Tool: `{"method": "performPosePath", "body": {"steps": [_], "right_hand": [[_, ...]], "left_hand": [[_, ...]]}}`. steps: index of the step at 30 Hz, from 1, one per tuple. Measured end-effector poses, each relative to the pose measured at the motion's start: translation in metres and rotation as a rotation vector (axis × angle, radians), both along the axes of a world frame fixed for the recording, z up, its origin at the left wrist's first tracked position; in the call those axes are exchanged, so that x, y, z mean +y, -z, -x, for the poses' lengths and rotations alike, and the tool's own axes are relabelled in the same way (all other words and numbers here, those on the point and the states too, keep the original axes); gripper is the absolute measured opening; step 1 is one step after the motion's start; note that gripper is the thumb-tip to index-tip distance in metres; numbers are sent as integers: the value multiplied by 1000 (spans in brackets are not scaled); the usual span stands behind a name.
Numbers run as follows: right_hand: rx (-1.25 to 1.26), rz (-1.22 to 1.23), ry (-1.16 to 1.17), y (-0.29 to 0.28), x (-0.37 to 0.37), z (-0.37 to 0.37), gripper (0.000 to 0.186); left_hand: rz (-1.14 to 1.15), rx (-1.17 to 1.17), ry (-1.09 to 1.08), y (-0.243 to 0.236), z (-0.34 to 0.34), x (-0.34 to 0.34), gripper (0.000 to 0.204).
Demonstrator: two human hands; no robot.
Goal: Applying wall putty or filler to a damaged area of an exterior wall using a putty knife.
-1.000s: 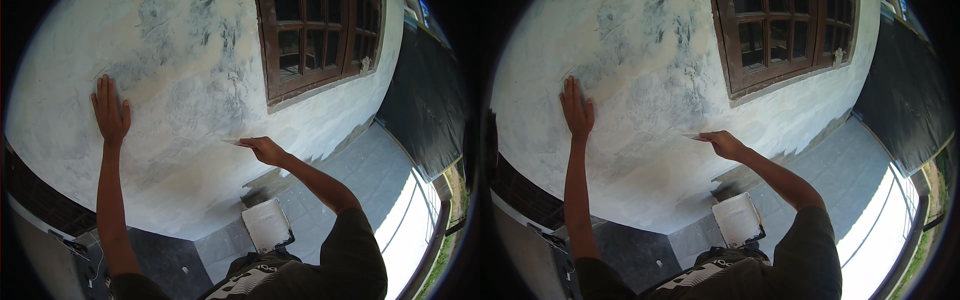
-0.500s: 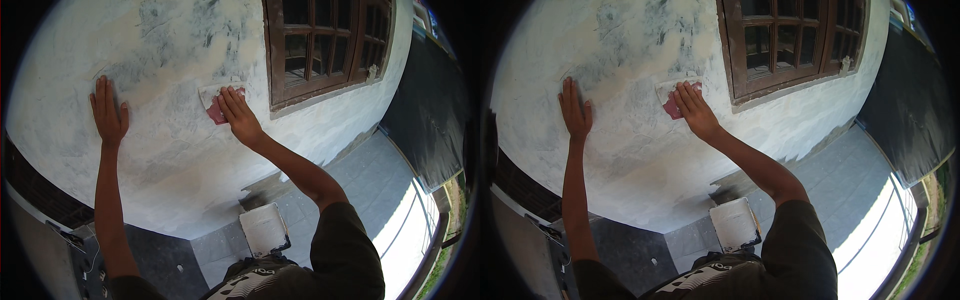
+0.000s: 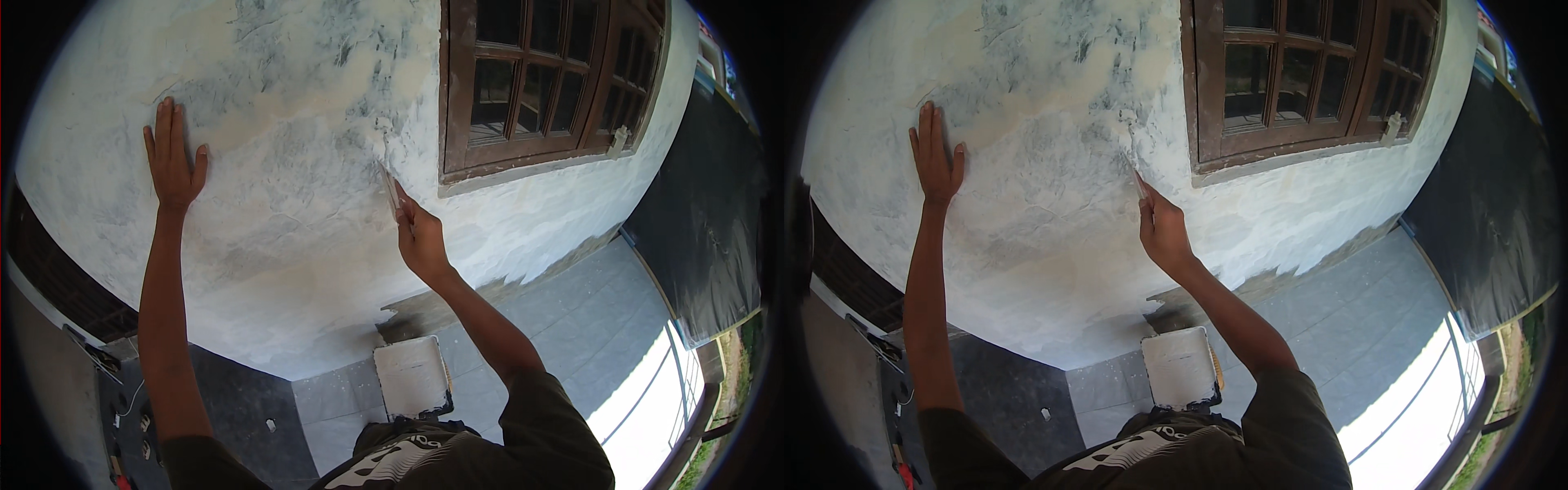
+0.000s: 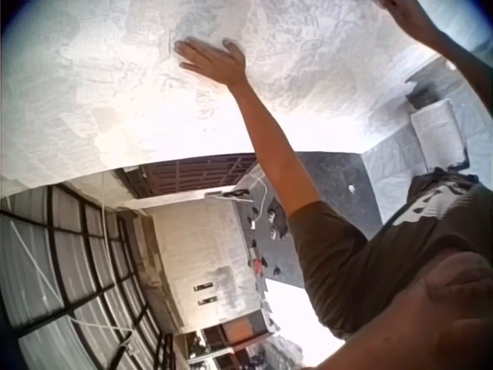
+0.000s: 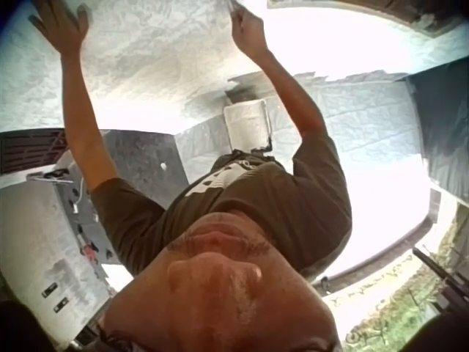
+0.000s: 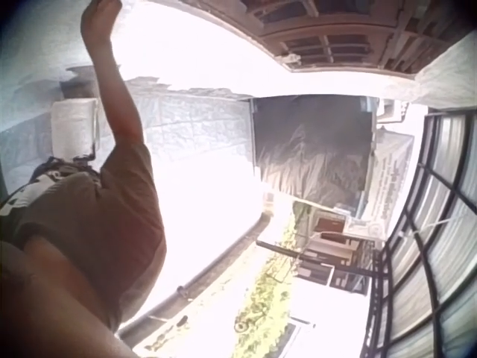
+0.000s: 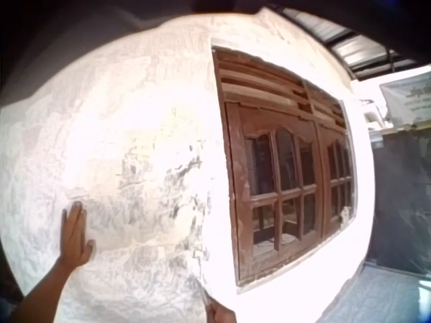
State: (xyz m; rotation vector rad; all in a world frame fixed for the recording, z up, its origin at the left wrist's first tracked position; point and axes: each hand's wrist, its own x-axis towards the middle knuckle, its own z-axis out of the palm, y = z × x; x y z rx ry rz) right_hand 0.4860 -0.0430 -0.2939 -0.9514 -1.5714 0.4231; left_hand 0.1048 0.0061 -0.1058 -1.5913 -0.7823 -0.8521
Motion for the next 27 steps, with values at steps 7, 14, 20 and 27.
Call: {"method": "performPosePath", "body": {"steps": [7, 14, 20, 27], "right_hand": [[78, -498, 553, -115, 54, 22, 45], [-329, -305, 759, -128, 66, 145, 73], [34, -238, -59, -43, -6, 162, 58], [50, -628, 594, -130, 60, 49, 63]], "left_hand": [[-14, 13, 9, 1, 3, -3, 69], [-4, -6, 13, -1, -3, 0, 69], [5, -10, 46, 4, 6, 0, 67], [2, -29, 101, 4, -2, 2, 66]]}}
